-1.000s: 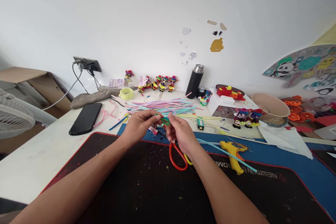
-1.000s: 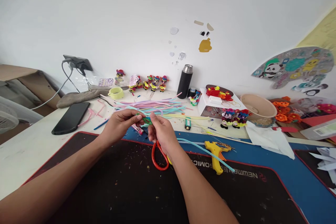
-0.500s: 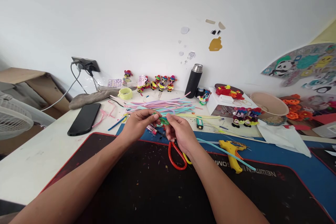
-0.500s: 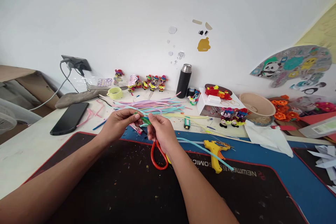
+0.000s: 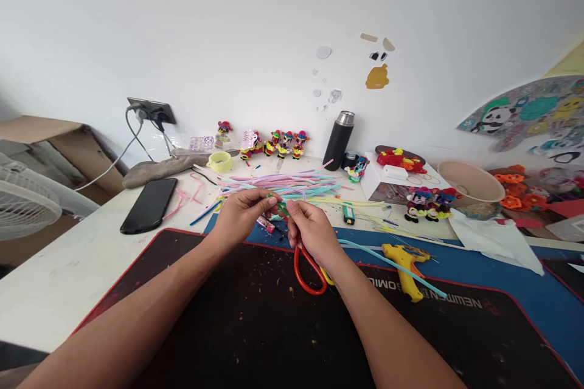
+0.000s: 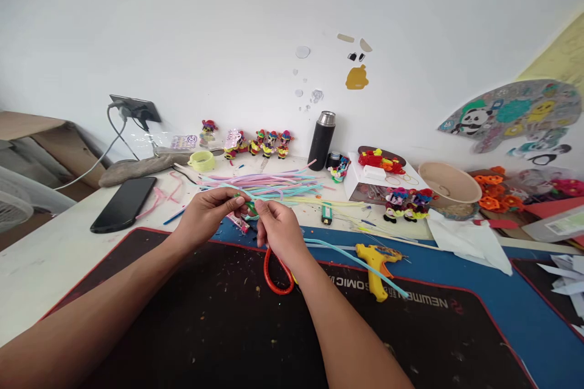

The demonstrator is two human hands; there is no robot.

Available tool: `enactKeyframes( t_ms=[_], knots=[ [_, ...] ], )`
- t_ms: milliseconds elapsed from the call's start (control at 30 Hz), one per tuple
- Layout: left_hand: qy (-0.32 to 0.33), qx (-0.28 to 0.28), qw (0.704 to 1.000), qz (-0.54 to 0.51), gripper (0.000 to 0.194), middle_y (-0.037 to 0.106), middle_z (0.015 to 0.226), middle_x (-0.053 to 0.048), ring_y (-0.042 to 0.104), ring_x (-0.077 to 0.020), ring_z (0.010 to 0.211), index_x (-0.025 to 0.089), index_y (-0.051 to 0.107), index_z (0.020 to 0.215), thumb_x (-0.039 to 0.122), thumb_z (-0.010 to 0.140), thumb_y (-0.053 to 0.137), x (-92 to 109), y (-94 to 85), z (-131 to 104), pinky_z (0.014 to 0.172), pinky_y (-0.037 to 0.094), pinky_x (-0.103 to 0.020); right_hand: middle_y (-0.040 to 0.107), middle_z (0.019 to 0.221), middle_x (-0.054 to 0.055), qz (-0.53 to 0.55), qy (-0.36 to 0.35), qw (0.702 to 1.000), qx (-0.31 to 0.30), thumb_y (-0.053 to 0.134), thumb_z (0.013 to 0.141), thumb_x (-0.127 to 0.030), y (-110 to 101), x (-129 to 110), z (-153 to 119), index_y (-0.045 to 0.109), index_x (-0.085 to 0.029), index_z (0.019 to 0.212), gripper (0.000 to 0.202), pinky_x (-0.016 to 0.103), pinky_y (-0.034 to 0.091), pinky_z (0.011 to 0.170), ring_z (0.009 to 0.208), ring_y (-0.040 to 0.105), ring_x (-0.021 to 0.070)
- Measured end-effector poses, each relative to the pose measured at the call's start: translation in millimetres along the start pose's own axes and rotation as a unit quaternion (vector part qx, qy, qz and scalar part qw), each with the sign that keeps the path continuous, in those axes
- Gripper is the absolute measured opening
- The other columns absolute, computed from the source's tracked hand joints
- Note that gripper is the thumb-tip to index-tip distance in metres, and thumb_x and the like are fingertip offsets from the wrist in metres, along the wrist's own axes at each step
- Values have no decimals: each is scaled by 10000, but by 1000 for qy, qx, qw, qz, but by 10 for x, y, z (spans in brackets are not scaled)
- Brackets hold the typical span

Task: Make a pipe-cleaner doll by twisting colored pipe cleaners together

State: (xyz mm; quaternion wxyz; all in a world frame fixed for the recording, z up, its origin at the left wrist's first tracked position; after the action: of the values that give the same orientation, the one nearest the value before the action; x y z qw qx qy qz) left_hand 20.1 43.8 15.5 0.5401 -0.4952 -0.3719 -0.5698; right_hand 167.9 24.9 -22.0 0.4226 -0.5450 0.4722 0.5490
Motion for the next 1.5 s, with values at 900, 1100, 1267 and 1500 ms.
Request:
enactKeyframes(
  t_ms=[900, 1100, 1267, 1500],
  knots=[
    [-104, -14, 978, -180, 373, 710, 669, -43, 639, -146, 607, 138, 768, 780, 476, 688, 895, -222, 46, 34, 589, 499, -255, 448, 444, -61, -93, -48, 994, 13, 512, 992, -591, -20, -92, -29, 513, -212, 667, 500, 237, 388, 451, 374, 509, 117],
    [-142, -3, 968, -208, 377, 715, 672, -48, 625, -121, 598, 132, 772, 745, 456, 631, 928, -245, 48, 21, 575, 493, -224, 577, 590, -32, -141, -66, 988, 12, 490, 1006, -587, -6, -91, -36, 617, -207, 843, 433, 248, 409, 482, 426, 552, 124],
    [-155, 2, 966, -205, 336, 703, 668, -42, 594, -111, 571, 137, 770, 724, 430, 648, 918, -317, 45, 24, 550, 476, -227, 629, 663, -16, -315, -128, 939, 40, 506, 1014, -547, 31, -193, -113, 662, -235, 1138, 370, 261, 374, 547, 541, 579, 157],
    [-142, -21, 972, -184, 299, 687, 675, -29, 524, -90, 569, 143, 788, 773, 420, 708, 881, -325, 89, 8, 542, 421, -219, 599, 634, 16, -433, -149, 888, 47, 485, 1035, -471, 69, -214, -120, 659, -231, 933, 314, 302, 256, 563, 576, 523, 196]
  ],
)
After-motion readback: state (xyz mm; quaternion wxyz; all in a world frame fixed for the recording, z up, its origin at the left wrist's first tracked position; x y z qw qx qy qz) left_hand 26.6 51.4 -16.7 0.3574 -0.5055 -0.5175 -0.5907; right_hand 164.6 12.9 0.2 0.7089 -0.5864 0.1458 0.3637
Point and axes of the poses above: each hand's wrist, its own z-axis towards the middle knuckle, its own y-axis out of the palm, x = y × z, the point moved 8 cm from there along z, towards the middle knuckle
